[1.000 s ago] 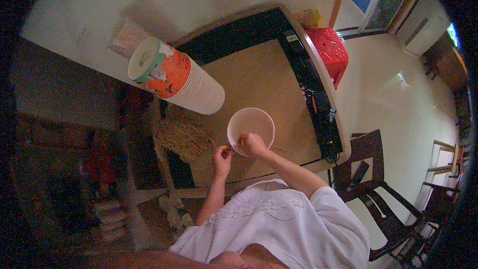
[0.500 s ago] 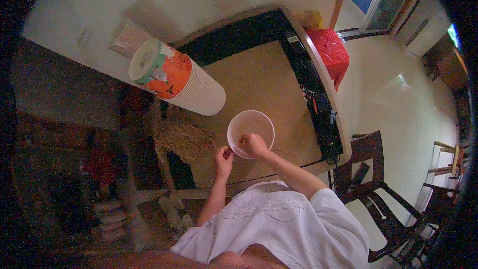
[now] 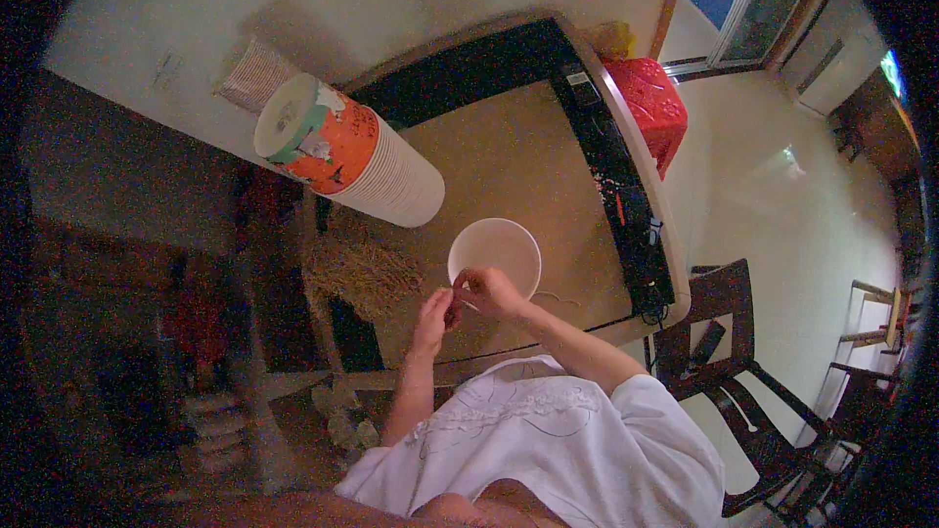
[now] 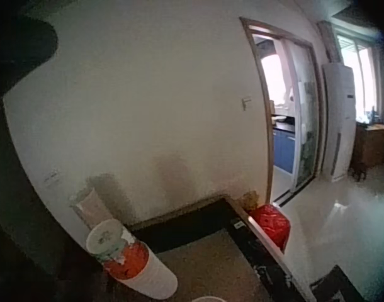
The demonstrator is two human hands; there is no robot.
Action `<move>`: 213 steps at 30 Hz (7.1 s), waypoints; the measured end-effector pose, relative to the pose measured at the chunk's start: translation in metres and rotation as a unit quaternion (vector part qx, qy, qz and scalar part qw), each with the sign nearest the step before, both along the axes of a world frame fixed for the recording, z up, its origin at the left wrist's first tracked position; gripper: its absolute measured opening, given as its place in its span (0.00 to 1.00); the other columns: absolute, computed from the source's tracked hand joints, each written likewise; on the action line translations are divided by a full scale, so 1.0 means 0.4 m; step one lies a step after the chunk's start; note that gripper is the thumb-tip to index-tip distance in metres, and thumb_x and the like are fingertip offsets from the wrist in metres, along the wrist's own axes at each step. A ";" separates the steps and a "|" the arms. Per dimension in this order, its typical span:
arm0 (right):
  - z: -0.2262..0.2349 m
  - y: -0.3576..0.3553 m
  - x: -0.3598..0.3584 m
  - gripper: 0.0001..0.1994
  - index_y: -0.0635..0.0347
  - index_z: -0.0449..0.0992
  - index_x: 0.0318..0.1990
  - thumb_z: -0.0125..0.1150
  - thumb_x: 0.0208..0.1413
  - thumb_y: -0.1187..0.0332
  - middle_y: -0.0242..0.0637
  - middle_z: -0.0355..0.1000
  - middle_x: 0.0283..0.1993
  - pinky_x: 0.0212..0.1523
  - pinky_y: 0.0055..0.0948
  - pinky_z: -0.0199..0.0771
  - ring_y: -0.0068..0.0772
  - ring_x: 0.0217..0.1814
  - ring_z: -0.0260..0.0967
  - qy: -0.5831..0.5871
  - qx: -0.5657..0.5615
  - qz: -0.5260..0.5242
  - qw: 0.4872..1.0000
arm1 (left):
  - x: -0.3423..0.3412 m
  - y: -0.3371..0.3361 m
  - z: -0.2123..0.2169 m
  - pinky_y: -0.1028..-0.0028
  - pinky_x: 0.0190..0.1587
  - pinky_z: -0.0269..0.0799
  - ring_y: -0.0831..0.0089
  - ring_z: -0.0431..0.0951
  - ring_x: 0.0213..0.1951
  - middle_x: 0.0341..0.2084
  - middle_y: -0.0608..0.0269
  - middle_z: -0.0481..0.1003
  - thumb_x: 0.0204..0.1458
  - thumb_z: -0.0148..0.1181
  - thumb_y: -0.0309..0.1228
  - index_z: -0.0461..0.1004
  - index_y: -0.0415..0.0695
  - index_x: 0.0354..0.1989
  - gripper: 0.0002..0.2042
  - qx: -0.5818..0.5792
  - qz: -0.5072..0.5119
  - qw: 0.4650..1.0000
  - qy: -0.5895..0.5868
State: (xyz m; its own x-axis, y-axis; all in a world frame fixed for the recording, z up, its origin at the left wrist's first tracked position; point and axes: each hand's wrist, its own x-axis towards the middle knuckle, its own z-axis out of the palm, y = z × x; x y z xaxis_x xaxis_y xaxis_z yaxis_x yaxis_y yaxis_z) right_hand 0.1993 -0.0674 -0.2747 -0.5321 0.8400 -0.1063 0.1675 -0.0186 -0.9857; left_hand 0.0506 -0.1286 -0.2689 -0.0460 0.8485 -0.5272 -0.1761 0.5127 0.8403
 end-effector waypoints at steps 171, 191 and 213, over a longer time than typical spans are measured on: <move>-0.093 0.013 0.001 0.07 0.58 0.75 0.26 0.61 0.38 0.67 0.38 0.69 0.21 0.24 0.28 0.65 0.30 0.21 0.65 -0.131 0.050 -0.020 0.990 | 0.012 -0.021 -0.095 0.77 0.28 0.67 0.73 0.71 0.23 0.22 0.62 0.70 0.38 0.59 0.22 0.71 0.39 0.27 0.06 0.185 0.019 0.898 0.400; -0.079 0.015 -0.003 0.07 0.57 0.75 0.26 0.61 0.38 0.65 0.39 0.69 0.19 0.23 0.29 0.65 0.31 0.19 0.65 -0.167 0.017 0.000 0.986 | 0.015 -0.019 -0.108 0.78 0.26 0.66 0.75 0.70 0.22 0.20 0.62 0.68 0.37 0.59 0.20 0.71 0.39 0.25 0.05 0.199 0.026 0.892 0.404; -0.035 -0.094 -0.021 0.08 0.58 0.69 0.35 0.49 0.45 0.74 0.44 0.69 0.28 0.28 0.35 0.67 0.43 0.30 0.69 -0.133 0.132 0.093 0.978 | -0.070 -0.096 -0.237 0.79 0.31 0.65 0.80 0.67 0.25 0.20 0.69 0.69 0.40 0.56 0.26 0.68 0.41 0.28 0.07 0.161 0.202 0.949 0.181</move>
